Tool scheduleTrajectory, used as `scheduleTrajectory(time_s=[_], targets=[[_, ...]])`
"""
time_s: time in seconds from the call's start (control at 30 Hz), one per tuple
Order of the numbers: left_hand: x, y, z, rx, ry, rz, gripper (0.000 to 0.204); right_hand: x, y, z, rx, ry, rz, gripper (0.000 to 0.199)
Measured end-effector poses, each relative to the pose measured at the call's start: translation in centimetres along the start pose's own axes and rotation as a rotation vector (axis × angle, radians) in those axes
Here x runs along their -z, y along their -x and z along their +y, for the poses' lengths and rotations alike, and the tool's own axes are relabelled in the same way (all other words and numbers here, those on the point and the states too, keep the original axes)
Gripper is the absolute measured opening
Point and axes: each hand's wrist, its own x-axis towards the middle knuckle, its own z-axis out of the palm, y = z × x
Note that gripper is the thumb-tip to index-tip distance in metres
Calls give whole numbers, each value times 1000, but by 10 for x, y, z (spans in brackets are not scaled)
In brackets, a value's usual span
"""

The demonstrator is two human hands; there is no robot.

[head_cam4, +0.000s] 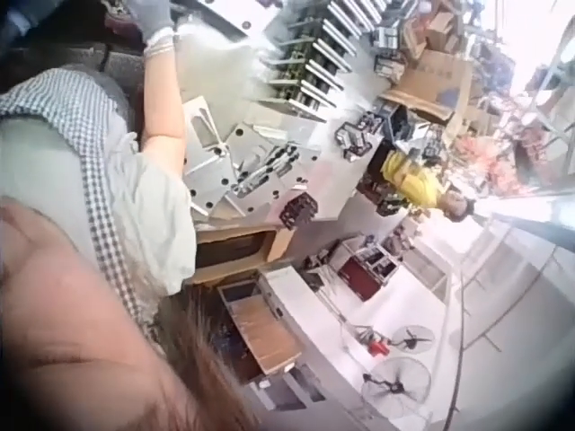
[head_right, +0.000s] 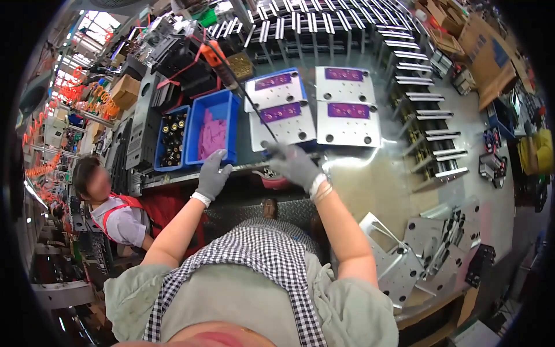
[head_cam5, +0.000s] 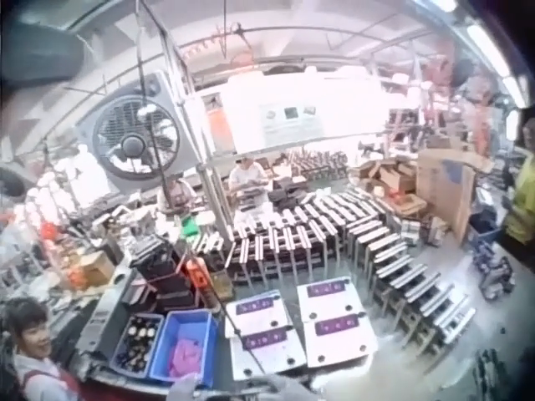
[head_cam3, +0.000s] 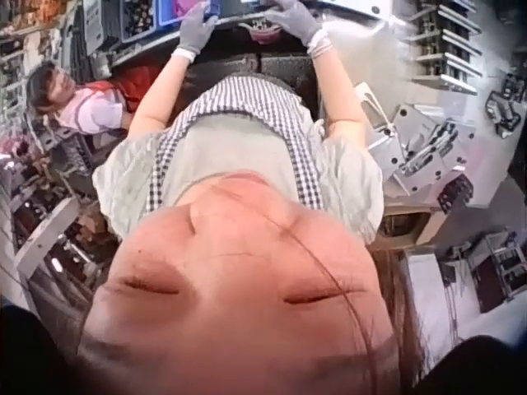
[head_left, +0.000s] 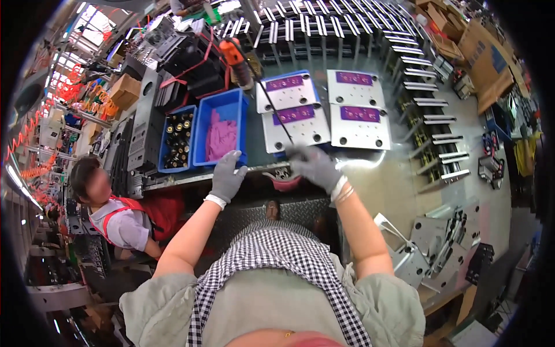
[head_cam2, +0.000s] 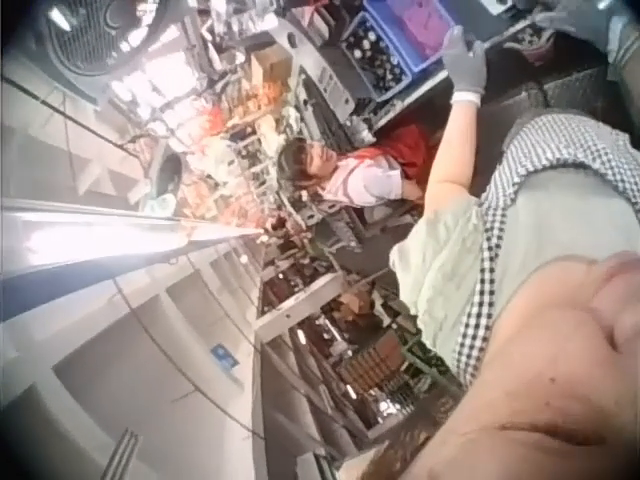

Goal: Assembling electronic components by attaching panels to a housing base using a power screwdriver.

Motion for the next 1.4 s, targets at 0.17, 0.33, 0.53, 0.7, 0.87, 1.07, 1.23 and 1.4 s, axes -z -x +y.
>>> scheduleTrajectory(time_s=[0.17, 0.33, 0.53, 0.7, 0.87, 1.07, 1.23, 1.4], targets=[[1, -50, -33, -117, -48, -30, 50, -110, -39, 68, 6, -221, 112, 87], [-12, -130, -44, -466, 8, -128, 47, -153, -100, 63, -153, -840, 941, 70], [-64, -214, -38, -645, -187, -120, 46, -150, -114, 34, -98, -1246, 1137, 73], [-92, -259, -17, -673, -250, -111, 55, -137, -101, 8, -104, -1303, 1207, 64], [-88, -267, -7, -589, -262, -403, 64, -117, -111, -1, -172, -956, 1192, 44], [-75, -271, 5, -720, -489, -510, 67, -87, -80, 26, -13, -792, 984, 23], [-56, -287, 8, -668, -62, -434, 49, -68, -5, 63, -125, -844, 498, 48], [-3, -320, -6, -452, 308, -508, 40, -70, -15, 47, -117, -770, 252, 78]])
